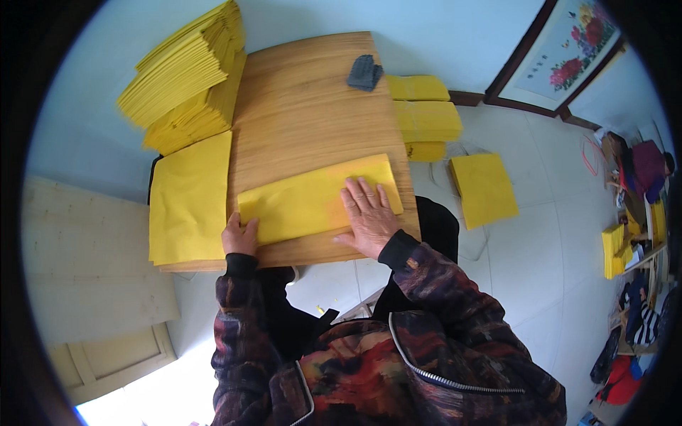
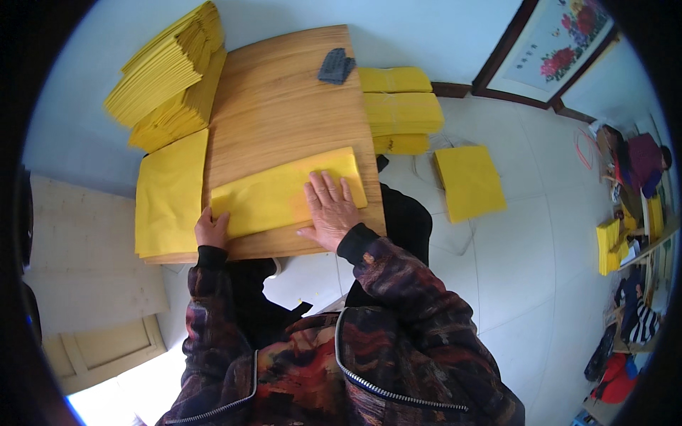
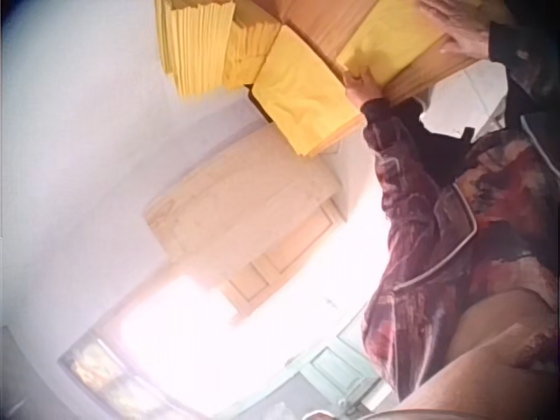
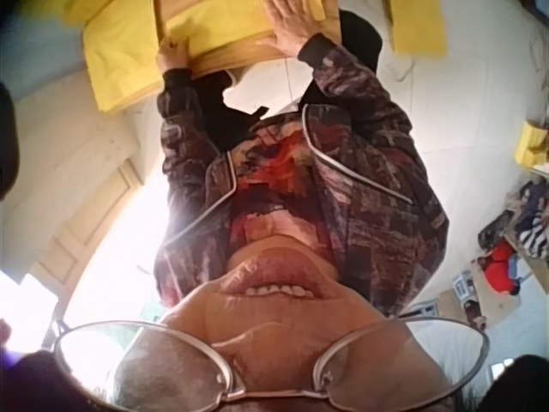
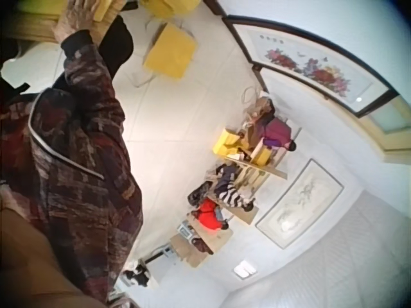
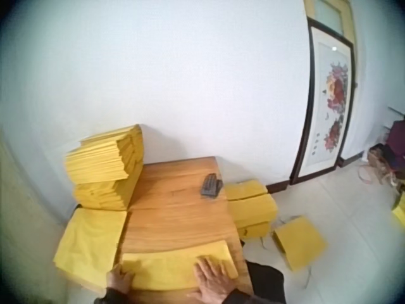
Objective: The person folds yellow paper sheets on a wooden table, aligning edges and pressing creases. They stack the folded sheets and roll one into a tight cylinder.
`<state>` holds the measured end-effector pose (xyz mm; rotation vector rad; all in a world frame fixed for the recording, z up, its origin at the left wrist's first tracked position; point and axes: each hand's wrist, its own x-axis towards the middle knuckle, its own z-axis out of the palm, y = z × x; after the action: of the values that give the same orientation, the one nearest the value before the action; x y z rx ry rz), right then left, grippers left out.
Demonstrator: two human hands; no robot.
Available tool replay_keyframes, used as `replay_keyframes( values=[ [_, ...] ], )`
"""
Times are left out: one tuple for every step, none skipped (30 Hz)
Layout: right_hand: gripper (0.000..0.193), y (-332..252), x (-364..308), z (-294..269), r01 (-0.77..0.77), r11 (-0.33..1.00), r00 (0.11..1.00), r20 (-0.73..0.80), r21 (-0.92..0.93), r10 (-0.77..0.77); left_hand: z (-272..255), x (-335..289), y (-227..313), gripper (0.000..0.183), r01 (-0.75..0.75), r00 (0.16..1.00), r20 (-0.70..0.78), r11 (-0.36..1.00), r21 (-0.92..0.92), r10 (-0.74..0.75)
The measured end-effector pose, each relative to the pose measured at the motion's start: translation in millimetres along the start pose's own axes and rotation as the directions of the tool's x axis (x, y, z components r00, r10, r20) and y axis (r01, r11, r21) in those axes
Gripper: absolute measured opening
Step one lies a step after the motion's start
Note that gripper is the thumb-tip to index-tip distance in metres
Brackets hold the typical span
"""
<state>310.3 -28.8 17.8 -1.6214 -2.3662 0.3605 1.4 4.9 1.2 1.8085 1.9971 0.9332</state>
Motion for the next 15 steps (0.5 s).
replay_keyframes(
  values=[
    [0.094,-0.3,0.2,0.2,-0.008,1.0,1.0,-0.002,-0.024,0.008,0.1,-0.1,1.5,0.03,0.031,0.999,0.01,0.999,0.043,-0.032],
    [0.095,-0.1,-0.1,0.1,-0.007,0.999,1.0,-0.005,-0.039,0.007,-0.7,-0.9,3.3,0.031,0.074,0.997,0.016,0.99,0.116,-0.076],
    [0.095,0.0,0.0,0.4,-0.004,0.999,1.0,-0.009,-0.05,0.004,-0.7,-2.4,5.5,0.031,0.04,0.999,-0.017,0.993,0.108,-0.038],
    [0.096,0.1,-0.1,0.6,0.004,0.999,1.0,-0.011,-0.044,-0.004,-0.8,-2.7,8.1,0.032,0.045,0.999,-0.034,0.997,0.064,-0.043],
    [0.096,0.2,0.2,1.0,0.005,0.999,1.0,-0.011,-0.044,-0.006,-0.7,-2.8,11.1,0.033,0.05,0.998,-0.05,0.998,0.048,-0.047],
    [0.096,0.4,0.2,1.2,0.003,0.999,1.0,-0.013,-0.046,-0.004,-1.8,-3.2,14.0,0.033,0.092,0.996,-0.025,0.995,0.045,-0.091],
    [0.096,0.4,0.5,1.4,-0.001,0.999,1.0,-0.016,-0.047,0.0,-3.2,-3.3,16.9,0.034,0.13,0.992,-0.002,0.99,0.051,-0.13],
    [0.094,0.7,0.5,1.2,0.002,0.999,1.0,-0.012,-0.042,-0.003,-3.5,-4.2,20.5,0.035,0.16,0.987,0.0,0.986,0.05,-0.16],
    [0.093,0.5,0.4,1.0,0.01,0.999,1.0,-0.02,-0.05,-0.011,-4.7,-4.8,23.5,0.036,0.179,0.984,-0.004,0.98,0.089,-0.179],
    [0.093,0.6,0.3,0.8,0.015,0.998,0.999,-0.03,-0.059,-0.017,-5.4,-5.5,26.5,0.036,0.21,0.978,-0.005,0.975,0.07,-0.21],
    [0.092,0.6,0.2,0.8,0.015,0.998,0.999,-0.036,-0.061,-0.017,-6.1,-5.9,29.0,0.036,0.216,0.976,-0.016,0.974,0.068,-0.216],
    [0.092,0.7,0.2,0.7,0.016,0.998,0.999,-0.036,-0.068,-0.018,-6.7,-5.8,30.9,0.037,0.228,0.974,-0.018,0.971,0.073,-0.228],
    [0.092,0.7,0.2,1.0,0.018,0.997,0.999,-0.038,-0.077,-0.02,-6.9,-5.9,32.4,0.037,0.235,0.972,-0.019,0.968,0.087,-0.234],
    [0.092,0.8,0.3,1.1,0.018,0.997,0.999,-0.039,-0.079,-0.021,-7.3,-6.1,33.5,0.037,0.235,0.972,-0.019,0.965,0.115,-0.234],
    [0.092,0.9,0.5,1.4,0.012,0.997,0.999,-0.045,-0.081,-0.016,-7.1,-6.2,34.3,0.037,0.247,0.969,-0.024,0.963,0.113,-0.245]
  ],
)
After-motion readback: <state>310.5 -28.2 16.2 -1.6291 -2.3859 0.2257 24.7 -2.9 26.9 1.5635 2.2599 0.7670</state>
